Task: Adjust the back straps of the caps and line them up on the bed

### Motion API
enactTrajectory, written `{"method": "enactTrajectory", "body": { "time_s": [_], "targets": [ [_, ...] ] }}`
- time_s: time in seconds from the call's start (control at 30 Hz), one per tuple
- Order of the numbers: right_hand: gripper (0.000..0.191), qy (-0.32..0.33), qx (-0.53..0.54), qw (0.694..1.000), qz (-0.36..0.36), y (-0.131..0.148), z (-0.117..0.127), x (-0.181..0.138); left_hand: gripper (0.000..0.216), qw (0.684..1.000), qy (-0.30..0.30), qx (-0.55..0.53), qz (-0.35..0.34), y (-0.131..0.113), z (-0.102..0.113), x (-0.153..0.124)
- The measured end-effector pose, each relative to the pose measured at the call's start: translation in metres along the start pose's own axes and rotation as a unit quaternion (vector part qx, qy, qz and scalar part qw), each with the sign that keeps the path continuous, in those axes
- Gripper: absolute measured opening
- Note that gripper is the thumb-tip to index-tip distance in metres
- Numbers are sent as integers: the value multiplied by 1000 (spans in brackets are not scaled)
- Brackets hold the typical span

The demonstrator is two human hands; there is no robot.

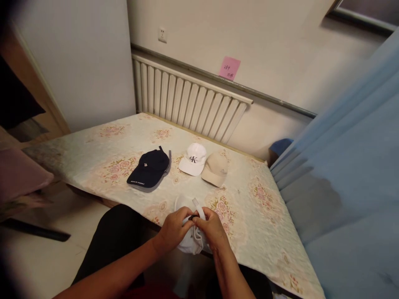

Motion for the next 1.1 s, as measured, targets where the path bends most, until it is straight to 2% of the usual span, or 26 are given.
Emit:
{"method": "enactTrajectory", "body": {
  "time_s": [0.2, 0.37, 0.6, 0.83, 1.1],
  "targets": [
    [31, 66, 58, 996, -8, 1, -7, -2, 14, 999, -17, -6, 26, 6, 4, -1],
    [27, 61, 52, 997, -19, -5, -7, 0, 8, 1000, -17, 8, 9, 4, 2, -4],
    [28, 57, 100, 993, -29, -4, -9, -2, 6, 999, -29, 23, 4, 5, 5, -4],
    [27, 76, 88, 993, -34, -9, -11, -1, 7, 1000, -12, 12, 5, 3, 3, -5],
    [25, 63, 56, 996, -34, -10, -7, 0, 9, 1000, -10, 19, -6, 4, -1, -8]
  ]
}}
Point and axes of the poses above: each hand's wrist, its own x-axis towards the middle knuckle, its own z-axis out of the back of the hand, y = z × x, the point moved 8 cm from there along x, towards the middle knuckle, and after that the axes turned 8 degrees about -y, right-handed, at the moved point
